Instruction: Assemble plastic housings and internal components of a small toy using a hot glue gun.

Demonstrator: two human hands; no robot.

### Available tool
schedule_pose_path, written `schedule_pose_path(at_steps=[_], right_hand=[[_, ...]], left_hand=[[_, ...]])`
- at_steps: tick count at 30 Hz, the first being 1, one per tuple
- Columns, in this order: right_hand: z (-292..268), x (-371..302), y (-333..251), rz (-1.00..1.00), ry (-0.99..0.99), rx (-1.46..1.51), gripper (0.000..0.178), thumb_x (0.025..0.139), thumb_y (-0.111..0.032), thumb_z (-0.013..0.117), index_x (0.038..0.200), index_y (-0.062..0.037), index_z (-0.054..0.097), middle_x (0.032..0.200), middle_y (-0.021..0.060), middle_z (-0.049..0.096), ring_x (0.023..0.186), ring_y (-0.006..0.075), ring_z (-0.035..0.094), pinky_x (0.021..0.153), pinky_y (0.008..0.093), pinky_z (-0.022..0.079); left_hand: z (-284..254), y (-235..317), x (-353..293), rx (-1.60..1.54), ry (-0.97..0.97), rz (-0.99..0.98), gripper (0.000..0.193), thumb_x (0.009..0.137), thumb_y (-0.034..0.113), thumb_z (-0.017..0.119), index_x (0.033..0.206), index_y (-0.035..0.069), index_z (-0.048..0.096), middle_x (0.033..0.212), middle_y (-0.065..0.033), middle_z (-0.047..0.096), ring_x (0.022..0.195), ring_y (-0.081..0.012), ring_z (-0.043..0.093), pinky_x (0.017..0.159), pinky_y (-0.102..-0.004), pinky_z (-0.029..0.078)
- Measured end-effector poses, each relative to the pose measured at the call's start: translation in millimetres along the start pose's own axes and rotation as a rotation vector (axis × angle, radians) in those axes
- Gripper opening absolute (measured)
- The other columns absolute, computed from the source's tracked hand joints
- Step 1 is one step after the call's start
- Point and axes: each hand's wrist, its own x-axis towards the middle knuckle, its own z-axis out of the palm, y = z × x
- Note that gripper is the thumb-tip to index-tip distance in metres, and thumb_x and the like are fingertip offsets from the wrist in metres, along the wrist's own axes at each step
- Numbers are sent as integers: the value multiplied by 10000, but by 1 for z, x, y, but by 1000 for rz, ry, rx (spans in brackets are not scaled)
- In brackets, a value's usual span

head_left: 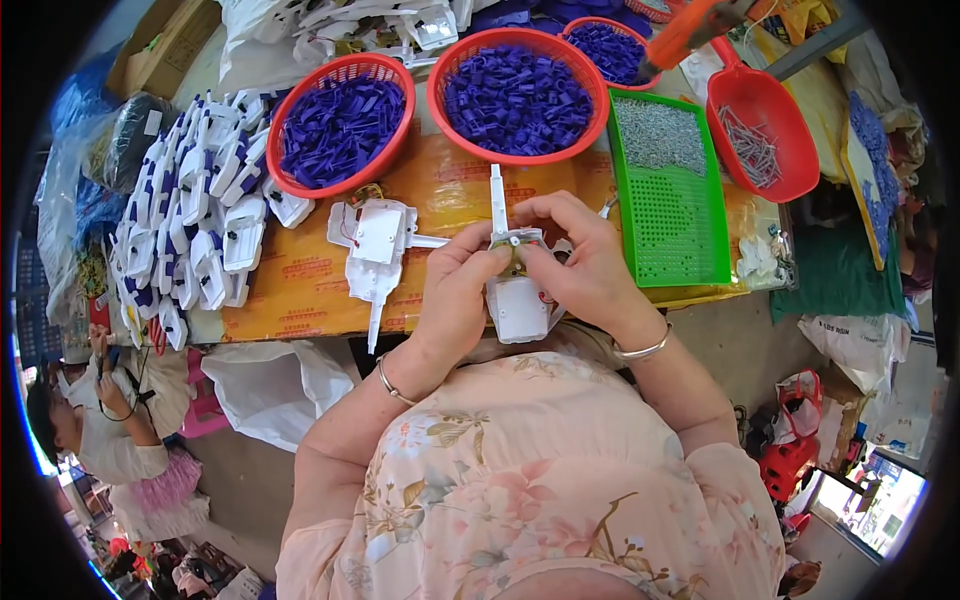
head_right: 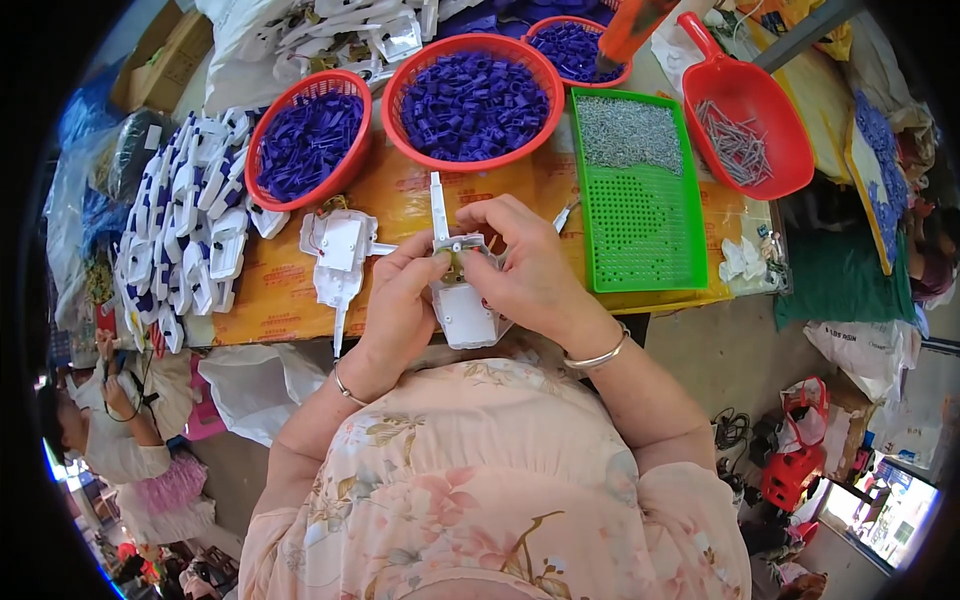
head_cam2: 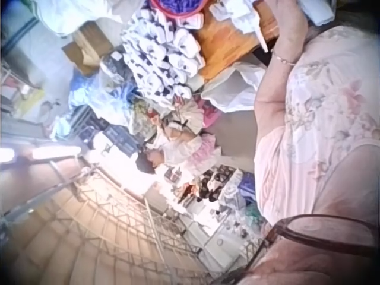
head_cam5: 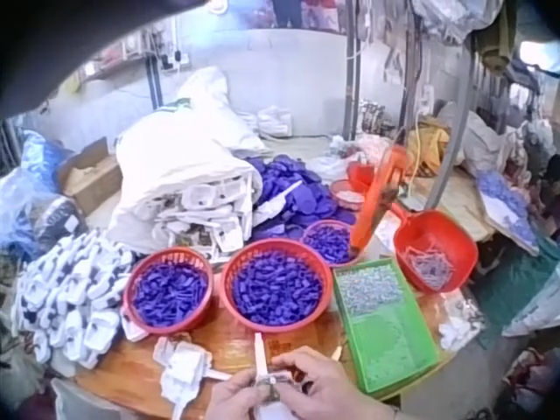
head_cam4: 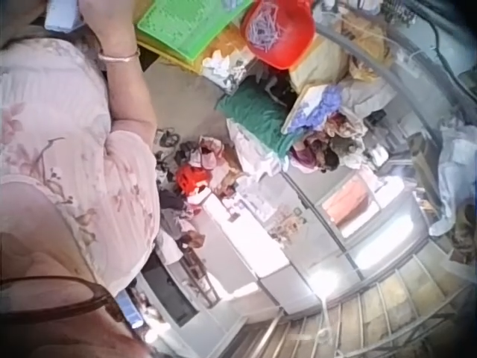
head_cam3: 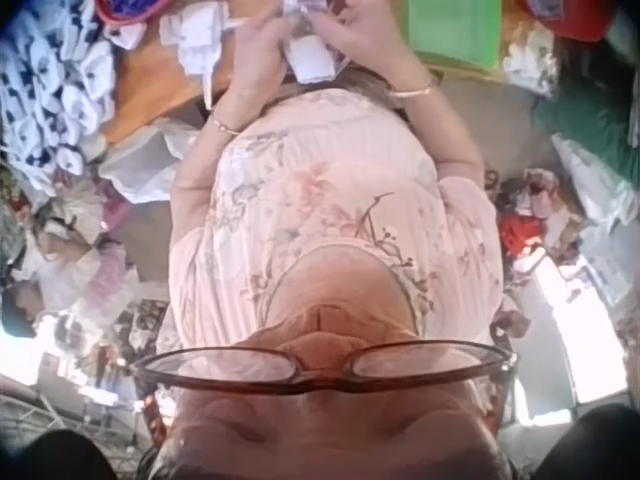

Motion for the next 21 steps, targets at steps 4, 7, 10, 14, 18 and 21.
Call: schedule_pose_path(at_steps=[4, 7, 10, 14, 18, 21], right_hand=[[3, 1, 0, -7, -38, -52, 221, 749, 2, 606, 968, 27, 623, 882, 83, 572, 762, 147, 583, 631, 253, 459], [5, -1, -1, -15, -20, -12, 189, 753, 8, 602, 938, 24, 635, 859, 77, 562, 702, 126, 561, 588, 246, 447], [4, -1, 4, -72, -32, -38, 188, 758, 17, 599, 942, 23, 634, 860, 77, 562, 700, 124, 557, 581, 243, 440], [5, -1, 5, -54, -33, -8, 183, 763, 24, 606, 944, 25, 632, 858, 75, 560, 704, 122, 557, 582, 243, 439], [6, -1, 4, -106, -38, -63, 186, 761, 28, 626, 946, 27, 630, 857, 97, 568, 717, 168, 578, 602, 267, 455], [8, -2, 5, -163, -31, -85, 188, 755, 32, 635, 943, 25, 629, 857, 113, 575, 732, 207, 591, 615, 287, 464]], left_hand=[[-2, 3, -1, 6, 22, 29, 275, 854, 62, 494, 1091, -36, 594, 949, -55, 644, 808, -87, 588, 726, -240, 481], [-7, 5, -1, 113, 28, 31, 270, 847, 57, 495, 1074, -36, 607, 924, -43, 639, 817, -73, 572, 718, -231, 469], [-7, 15, -2, 281, 0, 41, 273, 847, 51, 491, 1079, -45, 600, 921, -40, 637, 838, -66, 564, 719, -229, 465], [-9, 15, -4, 277, 11, 106, 290, 850, 26, 488, 1116, -51, 574, 918, -39, 640, 832, -58, 564, 713, -234, 471], [-9, 4, -5, 380, -7, 240, 272, 852, 17, 514, 1113, -36, 571, 894, -35, 639, 789, -61, 566, 683, -233, 473], [-11, -1, -4, 515, 14, 312, 225, 858, 28, 546, 1074, -23, 581, 853, -22, 636, 735, -66, 563, 643, -230, 469]])
